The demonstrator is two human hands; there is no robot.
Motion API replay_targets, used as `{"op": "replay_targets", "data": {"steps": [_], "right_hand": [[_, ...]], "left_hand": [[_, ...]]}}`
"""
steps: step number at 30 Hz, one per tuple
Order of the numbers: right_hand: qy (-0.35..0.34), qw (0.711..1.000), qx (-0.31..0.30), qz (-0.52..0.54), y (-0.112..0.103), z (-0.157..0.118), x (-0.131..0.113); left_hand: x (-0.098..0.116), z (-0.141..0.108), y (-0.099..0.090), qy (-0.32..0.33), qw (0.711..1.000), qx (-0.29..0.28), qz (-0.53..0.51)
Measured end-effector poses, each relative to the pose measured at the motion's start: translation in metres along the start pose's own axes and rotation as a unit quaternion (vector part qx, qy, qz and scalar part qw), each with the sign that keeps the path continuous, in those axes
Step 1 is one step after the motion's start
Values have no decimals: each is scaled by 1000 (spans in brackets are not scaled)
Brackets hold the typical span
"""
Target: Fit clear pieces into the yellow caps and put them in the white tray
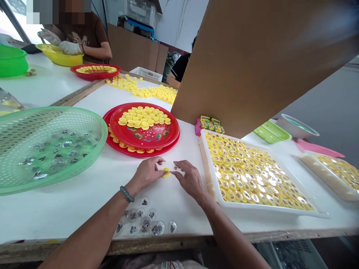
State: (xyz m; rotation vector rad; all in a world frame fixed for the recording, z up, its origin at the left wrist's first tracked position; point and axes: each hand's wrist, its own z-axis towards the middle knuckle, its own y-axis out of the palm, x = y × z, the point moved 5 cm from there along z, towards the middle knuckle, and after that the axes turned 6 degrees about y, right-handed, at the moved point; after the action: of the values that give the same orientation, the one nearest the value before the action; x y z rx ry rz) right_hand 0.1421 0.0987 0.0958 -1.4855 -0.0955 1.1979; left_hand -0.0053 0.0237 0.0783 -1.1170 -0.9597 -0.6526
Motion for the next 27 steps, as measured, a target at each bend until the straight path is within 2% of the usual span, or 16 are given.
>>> {"op": "replay_targets", "data": {"steps": [2,4,7,13,21,27], "right_hand": [[-4,1000,-25,-2,1,2,7],[-16,999,-46,-2,4,3,9],[-29,997,-67,-12,10,4,8],[-49,992,-103,-43,19,6,3],[-20,994,-89,-60,19,5,9],[-11,994,-81,-66,20,4,11]], "left_hand": [[-2,1,6,37,995,-31,93],[-5,2,14,64,989,-63,119],[-9,6,21,68,989,-82,107],[-11,12,21,68,993,-75,60],[-14,8,22,13,996,-87,16],[-10,4,23,32,996,-80,31]]}}
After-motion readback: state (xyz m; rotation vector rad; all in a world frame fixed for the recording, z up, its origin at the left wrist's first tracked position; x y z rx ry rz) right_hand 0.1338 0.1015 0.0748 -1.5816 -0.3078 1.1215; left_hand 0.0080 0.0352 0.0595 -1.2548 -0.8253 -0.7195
